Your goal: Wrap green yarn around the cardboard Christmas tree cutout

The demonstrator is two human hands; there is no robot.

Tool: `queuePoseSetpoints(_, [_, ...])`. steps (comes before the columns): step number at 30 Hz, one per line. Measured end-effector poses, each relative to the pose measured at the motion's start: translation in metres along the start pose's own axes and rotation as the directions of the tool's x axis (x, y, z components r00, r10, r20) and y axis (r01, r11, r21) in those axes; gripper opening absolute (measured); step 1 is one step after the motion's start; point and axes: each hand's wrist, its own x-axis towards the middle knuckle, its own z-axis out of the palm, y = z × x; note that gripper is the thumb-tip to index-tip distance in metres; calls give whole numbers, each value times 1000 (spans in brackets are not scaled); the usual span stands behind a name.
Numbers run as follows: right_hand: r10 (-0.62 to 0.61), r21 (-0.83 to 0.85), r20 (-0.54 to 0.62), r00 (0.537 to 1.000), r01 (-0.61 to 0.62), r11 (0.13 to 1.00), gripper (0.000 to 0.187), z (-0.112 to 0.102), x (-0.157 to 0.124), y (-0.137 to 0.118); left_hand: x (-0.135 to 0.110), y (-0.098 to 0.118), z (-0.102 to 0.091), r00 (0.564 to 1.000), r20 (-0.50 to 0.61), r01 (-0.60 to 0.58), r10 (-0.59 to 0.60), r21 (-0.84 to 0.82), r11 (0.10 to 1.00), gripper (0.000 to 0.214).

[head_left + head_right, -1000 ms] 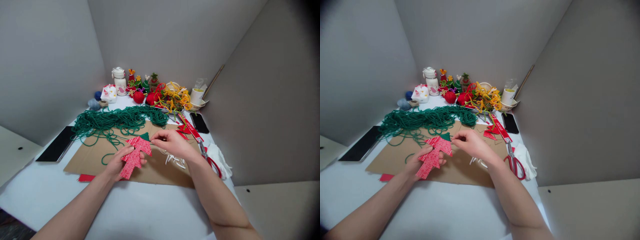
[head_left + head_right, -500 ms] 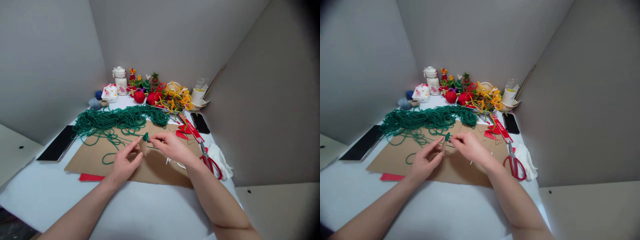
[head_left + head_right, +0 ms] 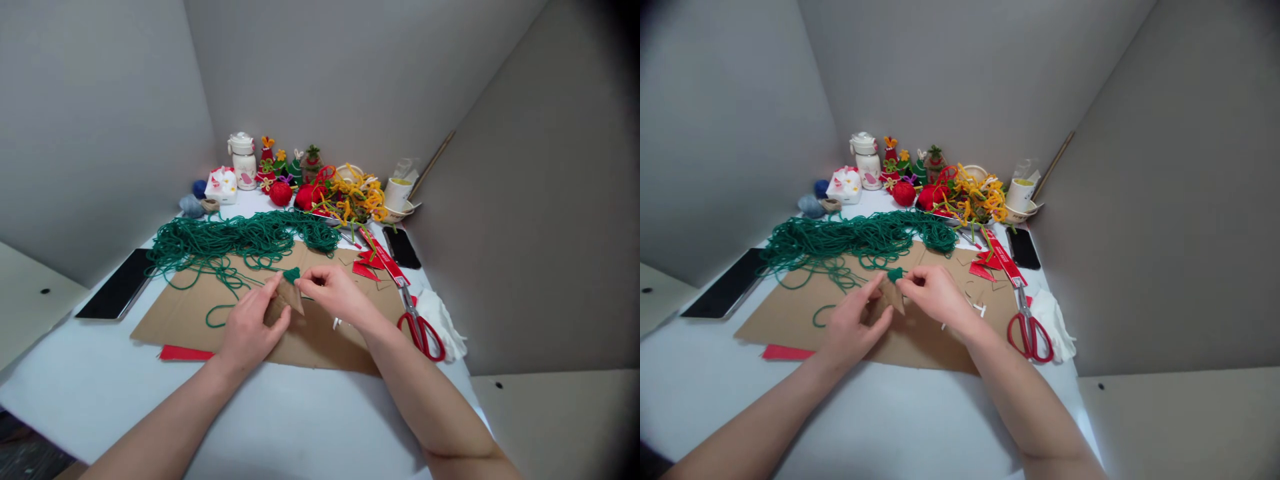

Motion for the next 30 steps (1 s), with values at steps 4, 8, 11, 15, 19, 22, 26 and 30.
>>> queuePoseSetpoints(4, [22, 84, -28, 999, -20, 996, 22, -6, 3, -1, -1, 6, -3, 995, -14, 93, -96, -146, 985, 70])
queuePoseSetpoints(8, [4, 157, -41, 999, 3, 988, 22, -25, 5, -2, 6, 7, -6, 922, -1, 303, -386, -619, 725, 46])
queuePoseSetpoints(11, [-33, 299, 7, 999, 30, 954, 24, -36, 5, -1, 14, 0, -9, 812, 350, 492, -467, -840, 228, 16])
queuePoseSetpoints(15, [-44, 433, 130, 991, -17, 901, 25, -33, 4, 1, 13, -7, -13, 611, 778, 718, -145, -622, -312, 21])
queuePoseSetpoints(19, [-49, 457, 194, 980, -47, 888, 24, -21, 3, 0, 3, -8, -13, 575, 800, 771, 173, -459, -441, 36])
queuePoseSetpoints(22, [-60, 468, 203, 977, -43, 883, 25, -17, 2, -2, 0, -9, -10, 602, 760, 763, 245, -456, -458, 36])
queuePoseSetpoints(26, [-47, 443, 231, 972, -62, 895, 25, -18, 2, -5, -1, -13, -7, 595, 774, 759, 215, -454, -467, 31])
queuePoseSetpoints(30, [-51, 413, 241, 969, -55, 909, 24, -20, 1, -8, -2, -17, -5, 576, 800, 758, 168, -446, -475, 31])
